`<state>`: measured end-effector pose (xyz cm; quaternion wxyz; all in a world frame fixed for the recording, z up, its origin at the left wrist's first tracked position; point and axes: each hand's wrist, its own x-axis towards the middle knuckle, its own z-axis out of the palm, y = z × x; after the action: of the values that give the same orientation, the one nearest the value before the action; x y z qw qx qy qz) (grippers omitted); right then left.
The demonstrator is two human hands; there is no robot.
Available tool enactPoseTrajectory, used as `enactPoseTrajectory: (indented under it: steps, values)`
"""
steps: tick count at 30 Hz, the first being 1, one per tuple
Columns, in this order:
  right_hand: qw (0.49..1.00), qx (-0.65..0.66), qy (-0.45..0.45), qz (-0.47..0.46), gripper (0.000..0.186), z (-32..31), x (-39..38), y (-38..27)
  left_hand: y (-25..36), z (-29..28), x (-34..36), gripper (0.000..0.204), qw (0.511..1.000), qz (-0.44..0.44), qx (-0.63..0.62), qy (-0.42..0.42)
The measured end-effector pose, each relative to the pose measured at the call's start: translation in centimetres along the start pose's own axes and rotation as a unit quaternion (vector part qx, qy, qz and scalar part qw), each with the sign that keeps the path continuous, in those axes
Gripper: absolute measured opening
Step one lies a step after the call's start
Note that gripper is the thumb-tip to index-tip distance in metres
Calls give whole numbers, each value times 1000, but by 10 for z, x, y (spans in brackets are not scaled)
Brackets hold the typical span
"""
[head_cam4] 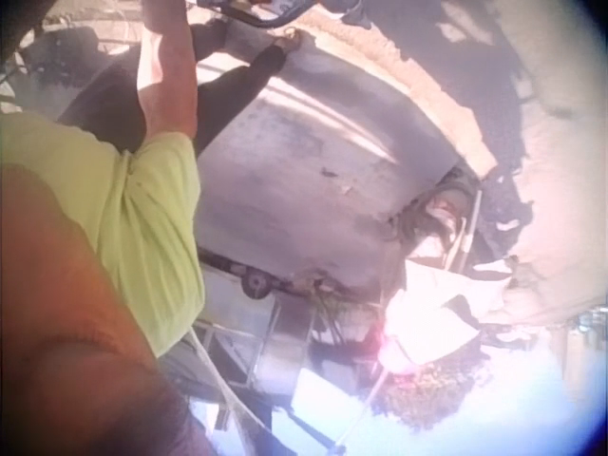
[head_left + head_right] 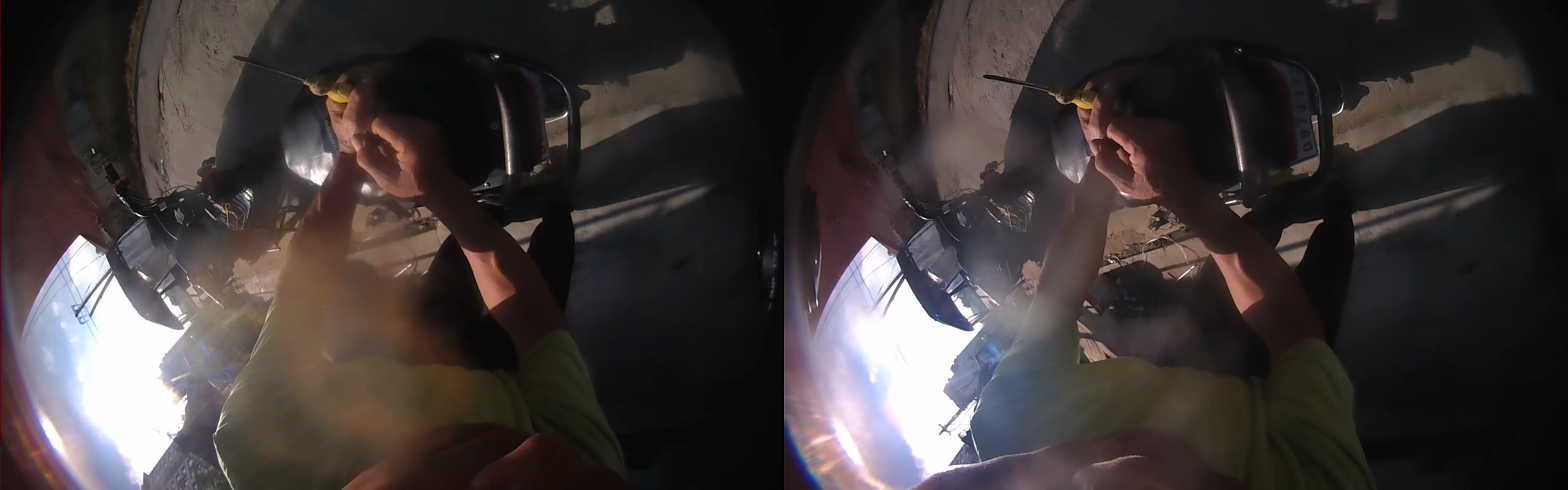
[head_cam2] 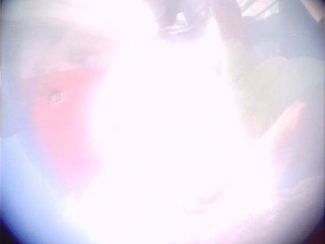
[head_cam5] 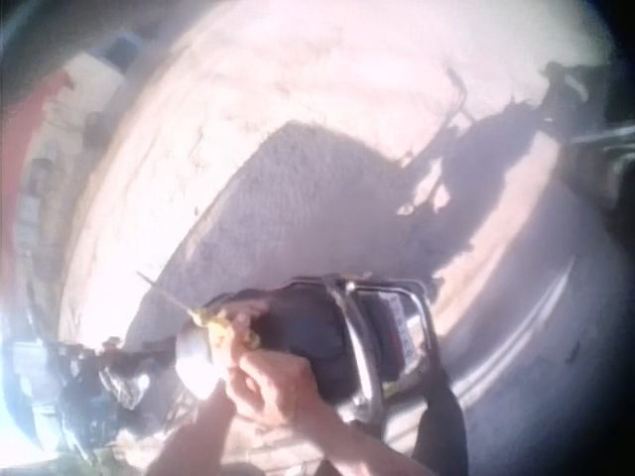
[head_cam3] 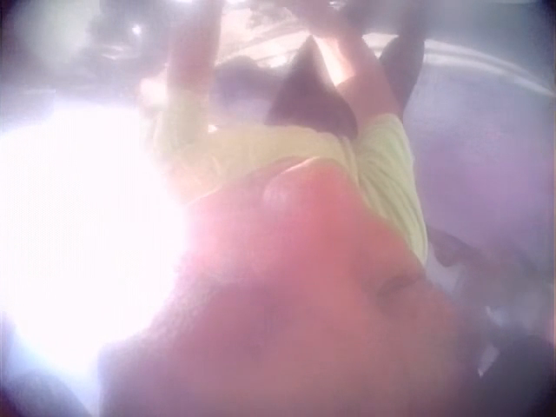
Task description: The person uses a screwdriver to loosen and tighten screws on the interior of a scooter's storage compartment, and then handles several small components and wires within the compartment before closing the seat.
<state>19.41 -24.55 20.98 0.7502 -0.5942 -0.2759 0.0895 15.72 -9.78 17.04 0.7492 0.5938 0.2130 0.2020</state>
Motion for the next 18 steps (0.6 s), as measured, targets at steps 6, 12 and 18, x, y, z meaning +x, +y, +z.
enactPoseTrajectory:
  steps: [6, 12, 18]
  values:
    - [973, -223, -30, 48, 16, -14, 14, -24, 29, 12, -1, 18, 995, -51, 11, 83]
    - [891, -416, -178, 29, 43, 26, 14, -25, 35, -37, -22, 22, 984, -52, -56, 161]
    - [790, -583, -189, 19, 62, 6, 34, 16, 31, -14, -43, 26, 973, -37, -120, 193]
